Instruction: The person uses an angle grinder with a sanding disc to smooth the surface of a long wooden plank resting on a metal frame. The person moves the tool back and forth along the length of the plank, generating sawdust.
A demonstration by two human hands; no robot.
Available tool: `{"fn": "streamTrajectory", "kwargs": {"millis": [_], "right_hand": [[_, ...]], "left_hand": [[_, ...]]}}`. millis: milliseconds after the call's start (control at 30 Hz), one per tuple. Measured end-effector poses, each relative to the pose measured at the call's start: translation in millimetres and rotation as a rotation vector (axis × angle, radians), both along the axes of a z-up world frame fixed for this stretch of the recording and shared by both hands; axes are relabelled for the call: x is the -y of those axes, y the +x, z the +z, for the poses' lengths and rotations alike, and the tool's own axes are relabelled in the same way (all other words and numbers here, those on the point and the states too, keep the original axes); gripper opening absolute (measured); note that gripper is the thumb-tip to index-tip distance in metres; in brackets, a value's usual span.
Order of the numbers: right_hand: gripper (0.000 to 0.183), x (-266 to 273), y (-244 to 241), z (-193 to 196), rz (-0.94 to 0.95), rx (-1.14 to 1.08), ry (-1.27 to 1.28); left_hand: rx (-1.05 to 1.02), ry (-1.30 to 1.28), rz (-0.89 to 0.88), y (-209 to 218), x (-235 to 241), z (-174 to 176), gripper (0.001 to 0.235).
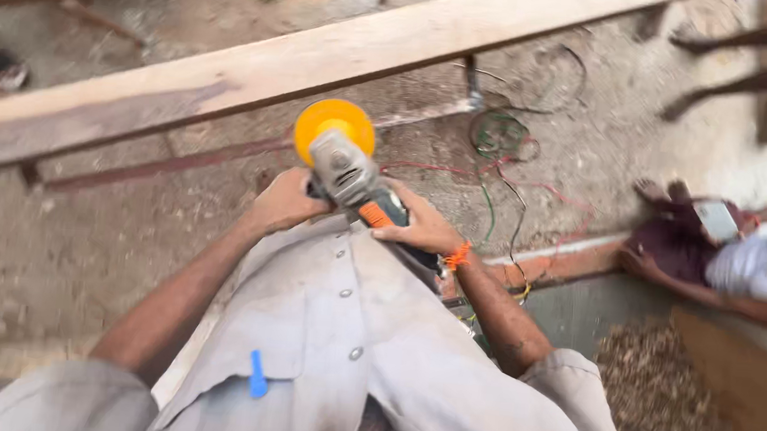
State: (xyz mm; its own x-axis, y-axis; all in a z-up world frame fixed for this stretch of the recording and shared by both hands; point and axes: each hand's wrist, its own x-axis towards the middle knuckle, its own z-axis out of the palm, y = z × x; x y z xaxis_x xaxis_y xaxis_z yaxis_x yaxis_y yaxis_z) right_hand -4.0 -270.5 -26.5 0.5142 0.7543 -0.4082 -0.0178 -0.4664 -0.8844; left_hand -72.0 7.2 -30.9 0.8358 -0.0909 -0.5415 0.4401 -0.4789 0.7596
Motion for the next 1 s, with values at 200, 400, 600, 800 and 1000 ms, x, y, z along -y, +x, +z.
{"fn": "streamTrajectory", "kwargs": {"millis": [200,400,600,800,1000], "right_hand": [[0.097,-52,4,-6,0.038,-0.125,0.041],[0.083,-125,6,6,0.08,0.093,-0.006],[0.094,-239,-13,16,0.16,0.241,-0.113],[0.087,-326,-55,-3,0.209,0.312,-0.015],[0.086,-271,-25,-1,0.07,0.245,-0.11]], "left_hand": [[-0.086,-0.009,0.118,-18,-47,23,0.079],[-0.007,0.191,0.184,-28,-99,14,0.099],[-0.048,0.299,0.33,-56,-177,10,0.092],[-0.028,0.677,0.483,-95,-238,1,0.101],[-0.05,0.631,0.288,-33,-200,-6,0.101]]}}
